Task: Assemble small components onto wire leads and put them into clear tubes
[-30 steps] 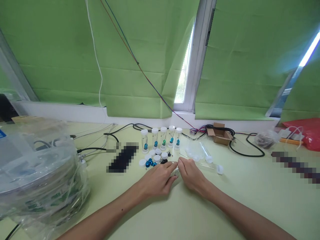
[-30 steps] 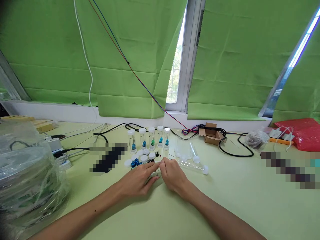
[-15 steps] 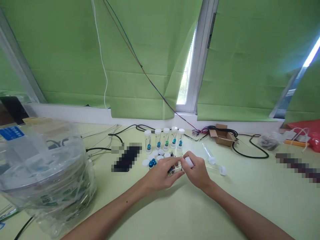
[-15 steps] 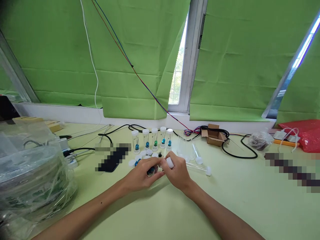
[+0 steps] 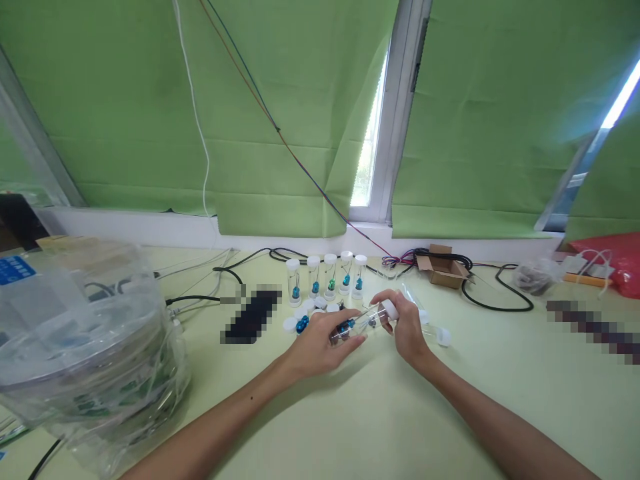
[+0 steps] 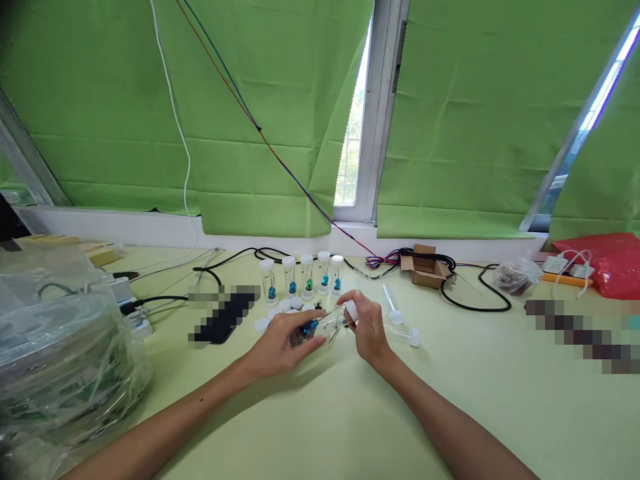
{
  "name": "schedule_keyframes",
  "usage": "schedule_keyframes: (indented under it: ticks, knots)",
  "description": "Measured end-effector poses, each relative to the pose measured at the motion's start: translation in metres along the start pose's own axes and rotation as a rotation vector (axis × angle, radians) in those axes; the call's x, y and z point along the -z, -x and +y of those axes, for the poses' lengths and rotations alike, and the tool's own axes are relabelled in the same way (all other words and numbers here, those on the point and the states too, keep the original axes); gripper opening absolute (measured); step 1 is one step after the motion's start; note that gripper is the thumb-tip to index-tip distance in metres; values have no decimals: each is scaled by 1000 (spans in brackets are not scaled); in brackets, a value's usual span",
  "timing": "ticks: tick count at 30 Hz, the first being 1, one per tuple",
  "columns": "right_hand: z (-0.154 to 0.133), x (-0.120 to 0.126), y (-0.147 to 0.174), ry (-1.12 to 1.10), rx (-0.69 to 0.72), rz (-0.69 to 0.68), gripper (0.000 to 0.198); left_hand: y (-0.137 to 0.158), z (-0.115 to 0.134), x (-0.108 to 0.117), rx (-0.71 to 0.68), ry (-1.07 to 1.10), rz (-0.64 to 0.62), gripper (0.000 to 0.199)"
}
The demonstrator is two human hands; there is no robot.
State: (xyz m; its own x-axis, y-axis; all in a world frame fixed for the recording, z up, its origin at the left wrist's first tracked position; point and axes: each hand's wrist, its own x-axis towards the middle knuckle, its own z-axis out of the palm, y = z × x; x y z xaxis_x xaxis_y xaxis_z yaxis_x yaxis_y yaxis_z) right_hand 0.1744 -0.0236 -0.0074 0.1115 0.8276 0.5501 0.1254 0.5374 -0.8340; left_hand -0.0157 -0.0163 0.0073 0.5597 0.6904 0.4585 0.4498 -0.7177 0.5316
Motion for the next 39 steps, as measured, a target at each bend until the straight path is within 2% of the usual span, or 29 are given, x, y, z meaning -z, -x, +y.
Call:
schedule_keyframes:
  ticks: [6,10,14,20,28,39]
  knots:
    - [5,3,3,50,124,-100,29,0,0,-3,45,129,7,42]
    - [3,-5,7,152,164,-7,17,3,-2,-7,32,157,29,41]
    - [4,-15,9,193,117,104,18,5,-4,-12,11,134,64,39]
    - [8,-20,10,156,80,153,16,7,-4,-14,18,126,76,39]
    - [7,-15,11,272,218,165,17,10,-2,-15,-19,105,53,42]
    - [9,-7,9,393,331,74,20,9,-5,-14,-23,76,4,42]
